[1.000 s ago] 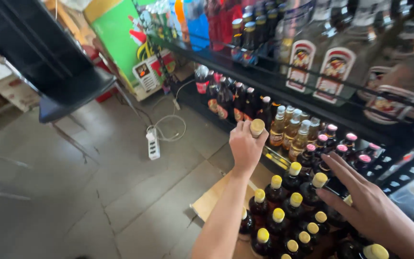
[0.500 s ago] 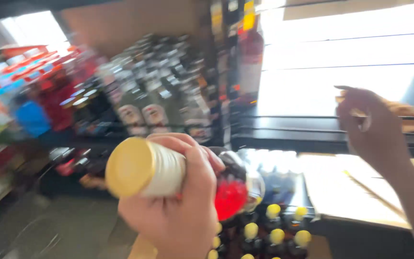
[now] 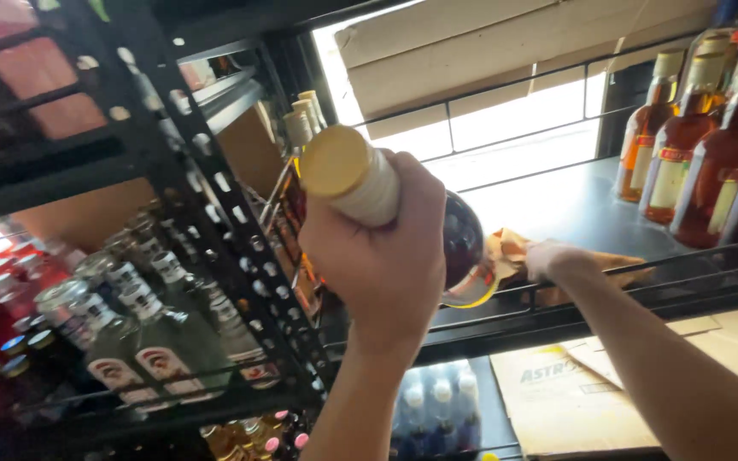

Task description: The person repeatedly picks up bottles from a cardboard box on the floor and places them onto a shelf. They also use a cloth to wipe the shelf surface and clean the bottles before arranging them.

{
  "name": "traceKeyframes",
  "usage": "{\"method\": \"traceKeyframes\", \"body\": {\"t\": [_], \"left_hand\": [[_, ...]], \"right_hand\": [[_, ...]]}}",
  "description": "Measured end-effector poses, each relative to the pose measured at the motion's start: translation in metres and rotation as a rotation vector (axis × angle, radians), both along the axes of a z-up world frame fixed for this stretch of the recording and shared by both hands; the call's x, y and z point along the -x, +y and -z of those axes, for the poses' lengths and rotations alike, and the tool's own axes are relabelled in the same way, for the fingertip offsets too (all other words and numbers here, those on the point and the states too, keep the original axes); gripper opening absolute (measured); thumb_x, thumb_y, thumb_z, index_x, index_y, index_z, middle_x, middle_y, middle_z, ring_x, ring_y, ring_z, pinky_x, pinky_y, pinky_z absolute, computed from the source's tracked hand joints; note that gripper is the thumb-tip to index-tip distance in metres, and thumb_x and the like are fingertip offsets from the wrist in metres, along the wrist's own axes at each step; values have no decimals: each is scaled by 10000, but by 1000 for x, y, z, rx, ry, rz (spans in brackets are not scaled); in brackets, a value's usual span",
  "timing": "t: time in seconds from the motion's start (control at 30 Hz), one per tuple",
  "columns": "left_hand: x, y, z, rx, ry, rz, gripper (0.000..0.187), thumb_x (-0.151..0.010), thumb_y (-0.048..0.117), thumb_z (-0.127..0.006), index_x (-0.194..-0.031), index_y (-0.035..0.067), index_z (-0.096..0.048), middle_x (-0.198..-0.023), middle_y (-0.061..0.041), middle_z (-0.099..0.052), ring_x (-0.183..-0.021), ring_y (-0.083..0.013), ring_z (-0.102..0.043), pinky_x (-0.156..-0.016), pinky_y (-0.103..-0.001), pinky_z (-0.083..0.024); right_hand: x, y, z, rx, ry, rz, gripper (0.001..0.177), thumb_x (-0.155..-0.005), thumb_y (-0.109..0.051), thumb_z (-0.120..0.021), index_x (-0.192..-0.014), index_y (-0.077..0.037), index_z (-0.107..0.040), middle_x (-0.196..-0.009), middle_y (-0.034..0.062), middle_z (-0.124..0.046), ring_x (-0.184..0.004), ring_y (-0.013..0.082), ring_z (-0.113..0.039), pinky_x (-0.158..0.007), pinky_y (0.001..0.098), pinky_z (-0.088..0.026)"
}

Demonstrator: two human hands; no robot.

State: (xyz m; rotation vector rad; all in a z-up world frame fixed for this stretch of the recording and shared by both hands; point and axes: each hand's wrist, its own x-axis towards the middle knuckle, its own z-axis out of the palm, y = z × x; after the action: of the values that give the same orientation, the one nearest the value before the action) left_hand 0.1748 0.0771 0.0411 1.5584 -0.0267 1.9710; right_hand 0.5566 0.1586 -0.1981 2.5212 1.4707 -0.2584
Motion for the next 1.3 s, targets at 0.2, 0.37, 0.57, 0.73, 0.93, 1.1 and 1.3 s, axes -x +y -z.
{"method": "traceKeyframes", "body": {"t": [0.2,0.37,0.57,0.73,0.93,1.1,1.3], "left_hand": [[-69,62,4,0,139,-140,144,-913,131,-735,-956,26,-645,-777,-44,-712,-695,-112,-711,-655,-274,-580],[-107,107,3,36,281,-239,185,-861,191,-719,-901,34,-629,-719,-76,-712,-646,-163,-737,-616,-324,-585],[-142,160,16,182,350,-232,191,-843,208,-681,-868,28,-621,-677,-84,-692,-578,-198,-713,-564,-362,-570],[-157,188,35,171,363,-315,187,-834,197,-690,-866,24,-627,-700,-94,-697,-589,-203,-707,-561,-375,-560],[-162,200,37,123,408,-236,236,-878,181,-632,-1035,26,-550,-738,-111,-705,-587,-210,-727,-510,-340,-589],[-164,211,30,105,499,-226,374,-876,190,-598,-1187,35,-458,-786,-106,-695,-621,-224,-747,-503,-316,-594],[-174,228,0,185,607,-265,403,-908,459,-586,-788,78,-641,-600,-75,-689,-552,-156,-713,-536,-290,-567]], "right_hand": [[55,-41,-52,-100,128,135,475,-921,-259,-662,-1393,-222,-624,-1362,85,-707,-1250,277,-660,-1051,401,-522],[99,-61,-94,-200,224,299,522,-910,-186,-696,-1397,-336,-582,-1427,115,-501,-1288,341,-599,-1101,461,-486],[82,-53,-76,-256,240,226,507,-914,-162,-690,-1396,-262,-565,-1320,130,-573,-1229,319,-620,-1066,442,-502],[70,-45,-67,-253,273,165,373,-924,-201,-652,-1290,-136,-620,-1137,135,-748,-1104,302,-725,-1014,433,-549],[68,-48,-71,-324,296,194,378,-963,-289,-621,-1288,-98,-609,-1129,173,-755,-1087,330,-729,-988,446,-553],[59,-51,-70,-778,544,176,408,-931,-259,-635,-1285,-60,-604,-1100,179,-745,-1031,292,-744,-889,441,-594],[126,-21,-110,-1255,622,86,395,-984,-283,-614,-1237,10,-532,-1082,189,-708,-1023,274,-710,-871,456,-567]]}}
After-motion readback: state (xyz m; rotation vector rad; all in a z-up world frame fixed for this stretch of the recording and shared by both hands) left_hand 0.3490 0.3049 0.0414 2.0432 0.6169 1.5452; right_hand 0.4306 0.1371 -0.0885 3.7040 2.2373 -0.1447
